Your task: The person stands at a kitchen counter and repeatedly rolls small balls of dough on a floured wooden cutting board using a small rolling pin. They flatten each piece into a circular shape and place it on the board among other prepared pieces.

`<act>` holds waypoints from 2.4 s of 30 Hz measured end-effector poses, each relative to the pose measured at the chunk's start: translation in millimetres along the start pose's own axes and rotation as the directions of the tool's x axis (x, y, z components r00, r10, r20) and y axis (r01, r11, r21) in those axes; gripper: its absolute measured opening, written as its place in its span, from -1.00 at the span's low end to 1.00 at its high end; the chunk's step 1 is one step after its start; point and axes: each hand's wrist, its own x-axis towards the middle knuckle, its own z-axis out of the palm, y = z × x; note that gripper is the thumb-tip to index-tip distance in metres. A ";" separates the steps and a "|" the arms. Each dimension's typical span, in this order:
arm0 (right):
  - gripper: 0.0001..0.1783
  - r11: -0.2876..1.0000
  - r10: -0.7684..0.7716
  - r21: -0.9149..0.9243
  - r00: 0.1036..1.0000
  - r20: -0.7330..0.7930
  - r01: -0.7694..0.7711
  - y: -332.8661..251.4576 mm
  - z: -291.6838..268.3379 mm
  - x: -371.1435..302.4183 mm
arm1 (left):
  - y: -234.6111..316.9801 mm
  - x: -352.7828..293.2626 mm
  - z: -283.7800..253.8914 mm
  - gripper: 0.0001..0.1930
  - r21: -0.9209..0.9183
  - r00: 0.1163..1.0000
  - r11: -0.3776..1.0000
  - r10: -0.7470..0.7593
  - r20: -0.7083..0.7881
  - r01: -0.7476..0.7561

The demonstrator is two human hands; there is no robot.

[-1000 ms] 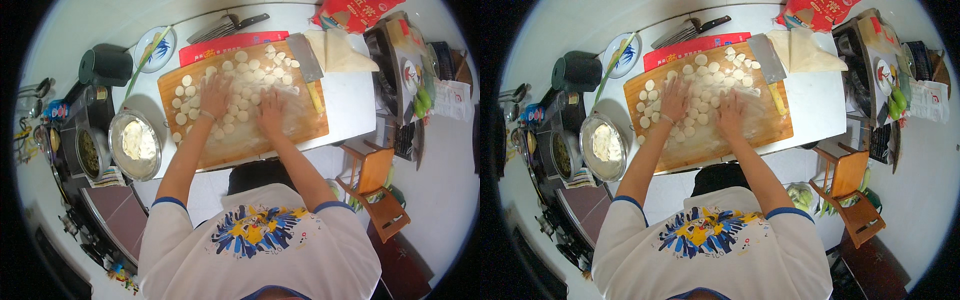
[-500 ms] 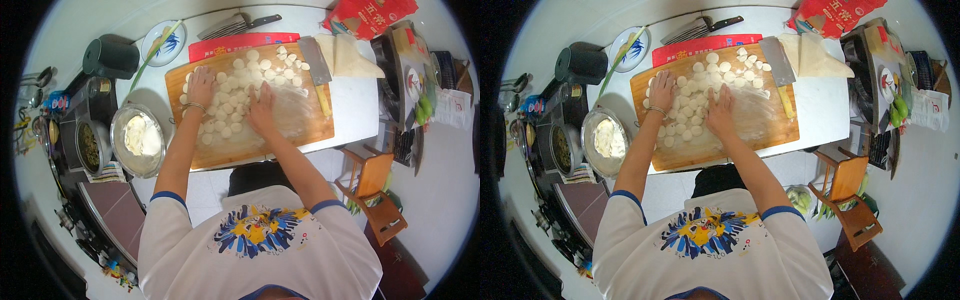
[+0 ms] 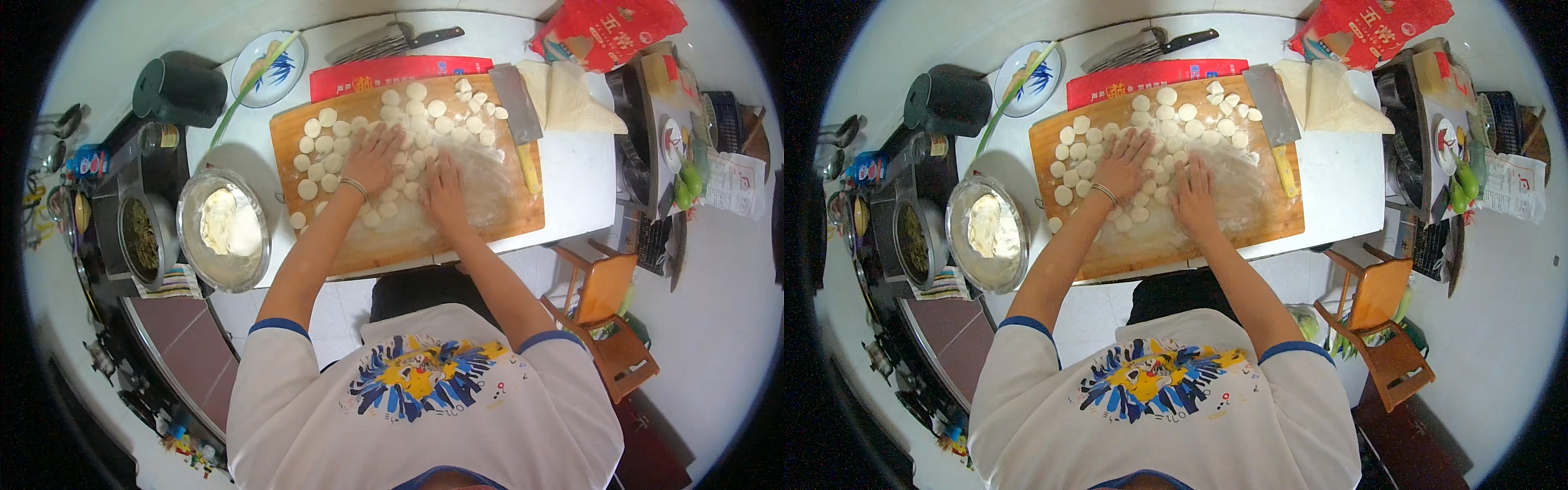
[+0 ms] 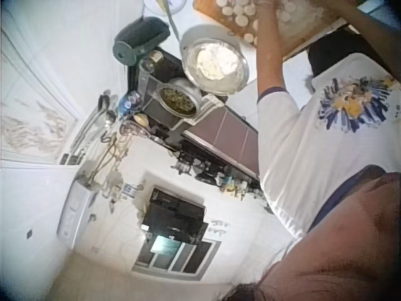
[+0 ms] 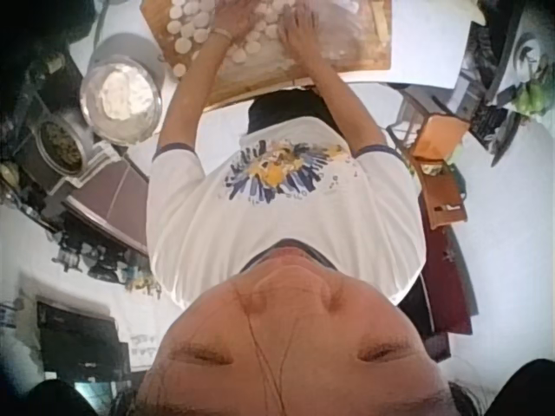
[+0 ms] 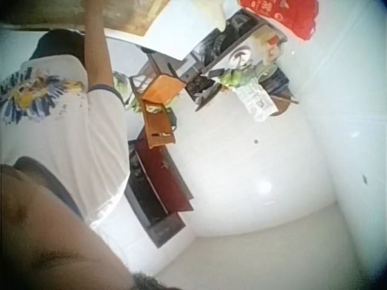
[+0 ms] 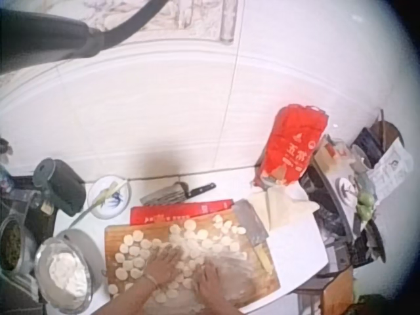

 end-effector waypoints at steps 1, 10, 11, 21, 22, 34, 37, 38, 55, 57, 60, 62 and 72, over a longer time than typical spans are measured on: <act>-0.17 1.000 0.002 0.002 1.000 -0.004 -0.002 -2.3 -3.6 2.4 | -1.7 1.9 -3.5 -0.24 -0.025 1.000 0.999 -0.025 0.014 0.025; -0.39 0.978 -0.158 -0.144 0.986 -0.049 0.149 5.3 -16.8 166.8 | 64.7 -8.4 -30.3 -0.23 -0.023 0.977 0.998 0.065 0.203 -0.062; -0.42 0.982 -0.157 -0.112 0.988 -0.013 0.154 11.4 -5.6 174.1 | 68.3 -12.6 -20.3 -0.24 -0.037 0.984 0.995 0.092 0.155 -0.088; -0.51 0.978 -0.129 -0.188 0.969 -0.212 0.089 51.0 -33.4 150.6 | 62.3 9.8 20.2 -0.33 0.089 0.999 0.996 -0.029 -0.017 0.030; -0.51 0.965 -0.088 -0.261 0.982 -0.168 0.042 52.8 -41.8 152.4 | 59.4 16.0 17.3 -0.33 0.102 0.998 0.994 -0.043 -0.049 0.047; -0.62 0.998 -0.051 0.014 0.989 -0.136 0.054 104.6 -59.1 160.3 | 61.1 37.7 -14.9 -0.26 -0.105 0.971 0.986 -0.144 -0.189 0.126; -0.56 0.977 0.018 0.212 0.993 -0.119 0.008 76.1 -89.8 115.6 | 69.6 34.7 -18.6 -0.30 -0.251 0.931 0.966 -0.140 -0.337 0.054; -0.57 0.978 0.044 0.206 0.997 -0.056 -0.031 68.1 -91.0 96.0 | 73.9 28.5 -21.8 -0.32 -0.283 0.916 0.959 -0.140 -0.375 0.031; -0.60 0.940 0.241 0.257 0.970 -0.033 -0.224 46.0 -55.8 -50.3 | 117.1 -0.3 23.2 -0.41 -0.312 0.928 0.935 0.043 -0.371 -0.169; -0.61 0.954 0.232 0.207 0.971 -0.050 -0.217 47.3 -52.8 -54.5 | 122.5 -0.6 19.2 -0.48 -0.359 0.930 0.905 0.094 -0.356 -0.229; -0.62 0.963 0.241 0.148 0.967 -0.083 -0.227 48.2 -46.4 -63.4 | 138.5 -3.6 18.1 -0.61 -0.496 0.976 0.858 0.025 -0.218 -0.133; -0.65 0.961 0.265 0.100 0.963 -0.052 -0.259 43.2 -50.6 -66.7 | 140.4 -5.1 31.7 -0.69 -0.552 0.982 0.833 -0.069 -0.173 -0.039; -0.61 0.979 0.201 0.036 0.980 0.006 -0.201 43.3 -55.0 -74.1 | 142.1 -32.3 2.5 -0.72 -0.515 0.989 0.844 -0.137 0.061 0.148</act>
